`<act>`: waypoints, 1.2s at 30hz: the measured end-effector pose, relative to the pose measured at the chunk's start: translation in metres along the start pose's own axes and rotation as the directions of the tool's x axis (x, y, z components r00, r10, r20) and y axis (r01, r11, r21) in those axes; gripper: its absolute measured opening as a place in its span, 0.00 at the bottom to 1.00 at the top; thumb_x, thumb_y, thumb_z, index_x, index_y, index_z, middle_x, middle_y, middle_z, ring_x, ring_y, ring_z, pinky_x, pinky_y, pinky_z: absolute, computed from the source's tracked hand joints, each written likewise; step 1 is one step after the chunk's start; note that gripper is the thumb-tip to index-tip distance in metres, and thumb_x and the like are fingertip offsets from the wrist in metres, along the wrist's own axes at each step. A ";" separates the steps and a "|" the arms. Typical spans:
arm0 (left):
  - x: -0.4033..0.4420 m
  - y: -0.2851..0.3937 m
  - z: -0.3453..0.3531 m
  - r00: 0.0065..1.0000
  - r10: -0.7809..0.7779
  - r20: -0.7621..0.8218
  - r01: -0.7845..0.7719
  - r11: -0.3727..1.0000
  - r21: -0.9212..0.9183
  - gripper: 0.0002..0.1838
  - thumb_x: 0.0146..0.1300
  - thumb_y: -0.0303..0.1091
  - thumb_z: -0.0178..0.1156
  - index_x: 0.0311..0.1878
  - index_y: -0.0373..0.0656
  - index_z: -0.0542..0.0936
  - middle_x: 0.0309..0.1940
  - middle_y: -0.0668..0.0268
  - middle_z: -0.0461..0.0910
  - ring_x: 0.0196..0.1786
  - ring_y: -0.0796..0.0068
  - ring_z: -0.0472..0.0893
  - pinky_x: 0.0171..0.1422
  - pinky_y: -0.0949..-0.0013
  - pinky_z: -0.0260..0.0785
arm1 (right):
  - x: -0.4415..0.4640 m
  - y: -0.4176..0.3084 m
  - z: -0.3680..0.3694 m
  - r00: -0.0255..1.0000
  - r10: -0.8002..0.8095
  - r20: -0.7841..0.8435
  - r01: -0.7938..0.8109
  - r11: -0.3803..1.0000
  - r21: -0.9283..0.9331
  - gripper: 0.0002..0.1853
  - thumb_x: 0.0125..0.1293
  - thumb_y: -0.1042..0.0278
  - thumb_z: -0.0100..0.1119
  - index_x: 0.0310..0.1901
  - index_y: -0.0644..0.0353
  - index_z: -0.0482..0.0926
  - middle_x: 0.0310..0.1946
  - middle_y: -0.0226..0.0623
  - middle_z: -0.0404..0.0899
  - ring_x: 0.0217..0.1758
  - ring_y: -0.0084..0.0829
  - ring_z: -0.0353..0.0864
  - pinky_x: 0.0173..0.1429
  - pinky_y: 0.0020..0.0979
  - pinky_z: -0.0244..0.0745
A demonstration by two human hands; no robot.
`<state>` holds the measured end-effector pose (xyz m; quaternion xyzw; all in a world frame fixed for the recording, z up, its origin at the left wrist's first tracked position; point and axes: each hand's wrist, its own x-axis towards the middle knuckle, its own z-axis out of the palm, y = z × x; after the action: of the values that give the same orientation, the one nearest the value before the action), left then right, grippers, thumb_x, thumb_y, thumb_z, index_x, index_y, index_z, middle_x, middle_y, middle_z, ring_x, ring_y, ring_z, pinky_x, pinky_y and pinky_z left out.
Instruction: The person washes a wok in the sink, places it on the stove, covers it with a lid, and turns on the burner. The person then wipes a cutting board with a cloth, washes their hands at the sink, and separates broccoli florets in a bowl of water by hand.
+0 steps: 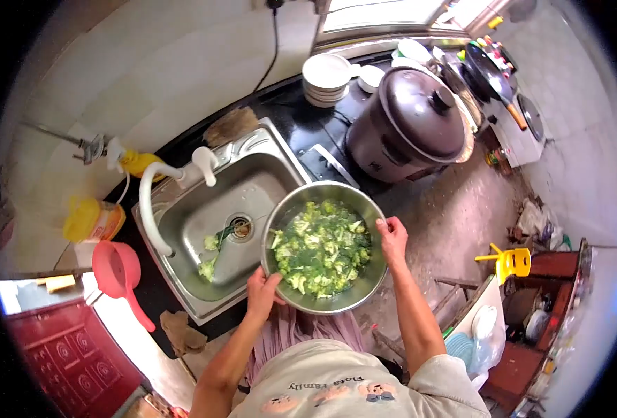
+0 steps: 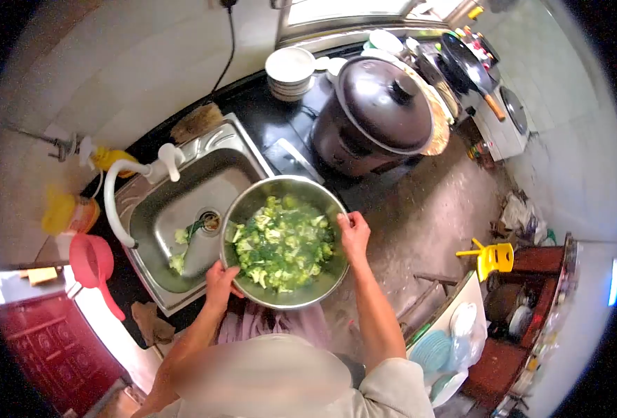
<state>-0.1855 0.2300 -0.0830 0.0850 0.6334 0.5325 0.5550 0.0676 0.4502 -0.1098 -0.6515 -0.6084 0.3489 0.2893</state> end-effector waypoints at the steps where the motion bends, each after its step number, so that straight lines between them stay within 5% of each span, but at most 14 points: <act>1: -0.004 0.004 0.002 1.000 0.002 -0.002 -0.002 1.000 0.018 0.14 0.59 0.32 0.56 0.44 0.34 0.73 0.27 0.61 0.77 0.19 0.71 0.78 0.16 0.71 0.73 | -0.004 0.005 -0.003 1.000 0.008 0.000 -0.008 1.000 0.025 0.16 0.58 0.57 0.64 0.29 0.63 0.75 0.18 0.27 0.67 0.24 0.20 0.64 0.30 0.28 0.64; 5: -0.023 0.004 0.018 0.998 0.064 -0.001 -0.064 0.997 0.041 0.13 0.58 0.32 0.57 0.44 0.35 0.74 0.26 0.64 0.77 0.19 0.77 0.76 0.15 0.76 0.69 | -0.024 0.014 -0.031 0.997 0.076 -0.016 -0.075 0.994 0.079 0.17 0.57 0.56 0.64 0.27 0.63 0.74 0.17 0.26 0.66 0.23 0.19 0.63 0.29 0.27 0.62; 16: -0.069 0.001 0.148 0.995 0.097 0.031 -0.099 0.992 0.082 0.10 0.59 0.32 0.53 0.40 0.36 0.73 0.22 0.65 0.74 0.14 0.75 0.73 0.10 0.72 0.64 | -0.030 0.050 -0.180 0.988 0.138 -0.064 -0.126 0.977 0.170 0.13 0.52 0.61 0.65 0.30 0.62 0.76 0.20 0.24 0.69 0.26 0.17 0.66 0.30 0.25 0.64; 18: -0.072 -0.012 0.188 0.994 0.106 0.033 -0.108 0.991 0.076 0.09 0.58 0.31 0.54 0.38 0.36 0.74 0.21 0.65 0.75 0.13 0.76 0.73 0.10 0.74 0.63 | -0.028 0.066 -0.222 0.987 0.122 -0.100 -0.103 0.978 0.182 0.13 0.51 0.61 0.66 0.30 0.63 0.76 0.20 0.25 0.70 0.26 0.17 0.66 0.30 0.25 0.64; 19: -0.076 -0.016 0.211 0.991 0.118 0.056 -0.123 0.989 0.082 0.09 0.58 0.31 0.54 0.38 0.36 0.74 0.20 0.65 0.75 0.12 0.76 0.72 0.09 0.74 0.63 | -0.026 0.073 -0.249 0.982 0.171 -0.076 -0.156 0.973 0.172 0.14 0.50 0.62 0.66 0.31 0.64 0.77 0.26 0.38 0.78 0.31 0.28 0.78 0.38 0.32 0.73; 23: -0.074 -0.029 0.288 0.983 0.112 0.144 -0.128 0.986 0.109 0.09 0.59 0.32 0.55 0.38 0.37 0.75 0.20 0.65 0.76 0.12 0.76 0.73 0.09 0.74 0.62 | -0.007 0.122 -0.314 0.970 0.158 -0.186 -0.116 0.969 0.216 0.13 0.49 0.63 0.65 0.30 0.63 0.76 0.23 0.35 0.77 0.28 0.25 0.75 0.36 0.30 0.72; 26: -0.068 -0.034 0.350 0.960 0.126 0.250 -0.160 0.980 0.120 0.08 0.58 0.32 0.56 0.36 0.38 0.74 0.20 0.65 0.75 0.12 0.76 0.72 0.09 0.73 0.62 | 0.009 0.153 -0.364 0.950 0.170 -0.262 -0.073 0.937 0.342 0.09 0.49 0.69 0.66 0.27 0.61 0.74 0.21 0.23 0.70 0.25 0.15 0.66 0.28 0.23 0.63; 27: -0.064 -0.034 0.370 0.957 0.123 0.261 -0.165 0.976 0.144 0.08 0.58 0.32 0.56 0.35 0.38 0.74 0.20 0.65 0.75 0.12 0.76 0.72 0.10 0.74 0.62 | 0.016 0.164 -0.380 0.943 0.215 -0.255 -0.120 0.932 0.341 0.10 0.50 0.66 0.65 0.28 0.63 0.75 0.21 0.29 0.76 0.26 0.20 0.72 0.33 0.26 0.70; 36: 0.010 -0.036 0.561 0.865 -0.019 0.501 -0.119 0.963 0.242 0.10 0.57 0.34 0.57 0.35 0.37 0.72 0.20 0.64 0.75 0.12 0.76 0.71 0.12 0.75 0.62 | 0.099 0.261 -0.488 0.829 0.378 -0.411 -0.147 0.858 0.492 0.08 0.51 0.71 0.65 0.27 0.60 0.73 0.21 0.24 0.72 0.25 0.16 0.67 0.29 0.23 0.63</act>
<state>0.2735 0.5470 -0.0142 0.3096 0.5315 0.4171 0.6691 0.6171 0.5478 -0.0412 -0.7153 -0.3204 0.3361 0.5222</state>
